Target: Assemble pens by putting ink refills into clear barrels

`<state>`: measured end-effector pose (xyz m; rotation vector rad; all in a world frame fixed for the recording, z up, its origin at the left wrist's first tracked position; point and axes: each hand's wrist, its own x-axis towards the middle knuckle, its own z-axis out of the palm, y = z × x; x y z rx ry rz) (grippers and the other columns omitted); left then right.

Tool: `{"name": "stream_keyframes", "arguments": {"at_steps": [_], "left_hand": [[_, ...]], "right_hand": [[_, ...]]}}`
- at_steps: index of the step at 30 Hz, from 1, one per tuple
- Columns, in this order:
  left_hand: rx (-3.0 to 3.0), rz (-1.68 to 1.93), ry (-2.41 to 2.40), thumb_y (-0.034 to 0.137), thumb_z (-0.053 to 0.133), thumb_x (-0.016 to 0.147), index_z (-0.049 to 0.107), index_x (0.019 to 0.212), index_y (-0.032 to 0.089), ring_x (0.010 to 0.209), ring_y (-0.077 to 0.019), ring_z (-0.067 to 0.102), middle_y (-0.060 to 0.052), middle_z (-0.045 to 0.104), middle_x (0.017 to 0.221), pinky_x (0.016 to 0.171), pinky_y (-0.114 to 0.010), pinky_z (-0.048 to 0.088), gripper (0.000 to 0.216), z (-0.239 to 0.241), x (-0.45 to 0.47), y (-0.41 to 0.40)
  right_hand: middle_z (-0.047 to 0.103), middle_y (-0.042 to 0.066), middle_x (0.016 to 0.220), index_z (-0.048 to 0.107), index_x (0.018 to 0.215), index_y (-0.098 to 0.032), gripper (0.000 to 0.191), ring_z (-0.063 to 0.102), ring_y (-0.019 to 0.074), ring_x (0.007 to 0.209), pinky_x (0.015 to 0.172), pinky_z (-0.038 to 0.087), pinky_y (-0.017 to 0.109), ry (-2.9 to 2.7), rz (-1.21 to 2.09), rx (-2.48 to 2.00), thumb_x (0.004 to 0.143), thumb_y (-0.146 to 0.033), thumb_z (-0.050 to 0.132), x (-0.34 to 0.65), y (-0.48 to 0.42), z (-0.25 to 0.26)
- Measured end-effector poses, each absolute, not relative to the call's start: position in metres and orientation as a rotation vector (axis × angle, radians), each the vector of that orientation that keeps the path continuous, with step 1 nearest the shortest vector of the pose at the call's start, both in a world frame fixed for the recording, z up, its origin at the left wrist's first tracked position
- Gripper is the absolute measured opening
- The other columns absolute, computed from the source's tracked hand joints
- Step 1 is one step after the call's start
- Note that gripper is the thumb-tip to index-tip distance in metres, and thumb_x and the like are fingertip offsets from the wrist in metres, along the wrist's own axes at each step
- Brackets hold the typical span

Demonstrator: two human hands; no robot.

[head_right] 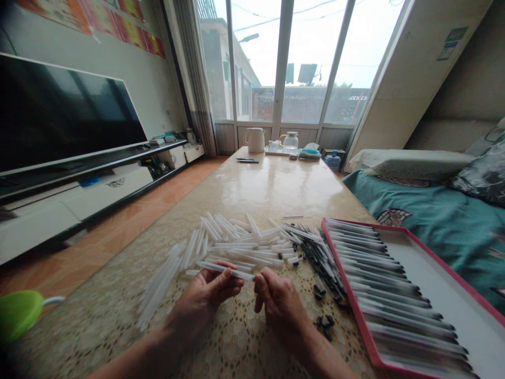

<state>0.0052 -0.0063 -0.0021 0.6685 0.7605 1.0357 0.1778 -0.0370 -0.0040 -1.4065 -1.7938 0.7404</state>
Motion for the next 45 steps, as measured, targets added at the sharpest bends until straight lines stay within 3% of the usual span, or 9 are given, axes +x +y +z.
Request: {"name": "stream_keyframes", "arguments": {"at_steps": [6, 11, 16, 21, 27, 32, 37, 43, 45], "left_hand": [[0.646, 1.061, 0.782, 0.023, 0.077, 0.067, 0.064, 0.078, 0.013, 0.067, -0.0158, 0.068, -0.004, 0.070, 0.069, 0.069, -0.027, 0.055, 0.020, -0.0003, 0.0053, -0.0056], [0.678, 1.037, 0.766, 0.023, 0.076, 0.069, 0.064, 0.080, 0.013, 0.067, -0.0161, 0.068, -0.005, 0.071, 0.068, 0.068, -0.027, 0.055, 0.019, -0.0020, 0.0051, -0.0055], [0.669, 1.060, 0.770, 0.022, 0.075, 0.069, 0.064, 0.081, 0.013, 0.067, -0.0157, 0.068, -0.004, 0.071, 0.068, 0.069, -0.028, 0.055, 0.019, -0.0028, 0.0053, -0.0055], [0.696, 1.030, 0.766, 0.023, 0.074, 0.071, 0.062, 0.081, 0.013, 0.066, -0.0158, 0.068, -0.005, 0.071, 0.067, 0.067, -0.027, 0.055, 0.019, -0.0013, 0.0057, -0.0071], [0.693, 1.045, 0.771, 0.024, 0.075, 0.070, 0.062, 0.082, 0.013, 0.067, -0.0152, 0.068, -0.005, 0.071, 0.068, 0.069, -0.027, 0.055, 0.021, -0.0033, 0.0053, -0.0048], [0.721, 1.016, 0.737, 0.025, 0.073, 0.072, 0.062, 0.083, 0.013, 0.065, -0.0144, 0.068, -0.006, 0.072, 0.068, 0.067, -0.026, 0.054, 0.020, -0.0067, 0.0044, -0.0038], [0.708, 1.039, 0.733, 0.024, 0.073, 0.072, 0.062, 0.084, 0.013, 0.067, -0.0145, 0.068, -0.004, 0.072, 0.068, 0.069, -0.026, 0.054, 0.020, -0.0084, 0.0041, -0.0045], [0.763, 1.008, 0.714, 0.026, 0.071, 0.074, 0.061, 0.085, 0.014, 0.066, -0.0144, 0.068, -0.005, 0.073, 0.071, 0.068, -0.027, 0.053, 0.019, -0.0093, 0.0032, -0.0038], [0.827, 1.001, 0.715, 0.027, 0.071, 0.074, 0.062, 0.085, 0.014, 0.067, -0.0152, 0.068, -0.005, 0.072, 0.071, 0.067, -0.028, 0.053, 0.020, -0.0083, 0.0035, -0.0048]], "right_hand": [[0.063, -0.003, 0.056, 0.048, 0.084, -0.021, 0.028, 0.057, 0.0126, 0.049, 0.052, 0.039, 0.022, -1.782, 0.768, -1.427, 0.092, -0.045, 0.037, 0.1795, -0.0368, -0.0009], [0.060, -0.001, 0.053, 0.047, 0.066, -0.021, 0.043, 0.057, 0.0127, 0.052, 0.055, 0.038, 0.022, -1.816, 0.726, -1.425, 0.095, -0.044, 0.026, 0.1788, -0.0373, -0.0004], [0.061, -0.003, 0.056, 0.047, 0.089, -0.020, 0.026, 0.057, 0.0132, 0.050, 0.054, 0.038, 0.023, -1.815, 0.756, -1.434, 0.093, -0.043, 0.035, 0.1790, -0.0380, 0.0006], [0.060, -0.001, 0.052, 0.046, 0.071, -0.021, 0.038, 0.057, 0.0132, 0.050, 0.054, 0.038, 0.023, -1.843, 0.764, -1.434, 0.095, -0.043, 0.025, 0.1800, -0.0377, -0.0005], [0.062, -0.003, 0.055, 0.045, 0.089, -0.021, 0.024, 0.057, 0.0136, 0.051, 0.054, 0.038, 0.023, -1.852, 0.752, -1.447, 0.093, -0.042, 0.033, 0.1795, -0.0373, -0.0008], [0.061, -0.001, 0.053, 0.043, 0.072, -0.022, 0.036, 0.058, 0.0137, 0.051, 0.055, 0.039, 0.023, -1.839, 0.796, -1.448, 0.095, -0.043, 0.025, 0.1790, -0.0371, -0.0055], [0.062, -0.002, 0.055, 0.046, 0.087, -0.021, 0.027, 0.057, 0.0138, 0.050, 0.054, 0.038, 0.023, -1.830, 0.780, -1.443, 0.094, -0.043, 0.030, 0.1793, -0.0371, -0.0038], [0.059, -0.002, 0.051, 0.044, 0.066, -0.021, 0.039, 0.055, 0.0123, 0.049, 0.053, 0.038, 0.022, -1.808, 0.807, -1.425, 0.095, -0.041, 0.027, 0.1790, -0.0393, -0.0022], [0.061, -0.001, 0.058, 0.050, 0.072, -0.020, 0.037, 0.056, 0.0127, 0.052, 0.053, 0.038, 0.022, -1.815, 0.740, -1.427, 0.095, -0.040, 0.029, 0.1779, -0.0402, -0.0028]]}}
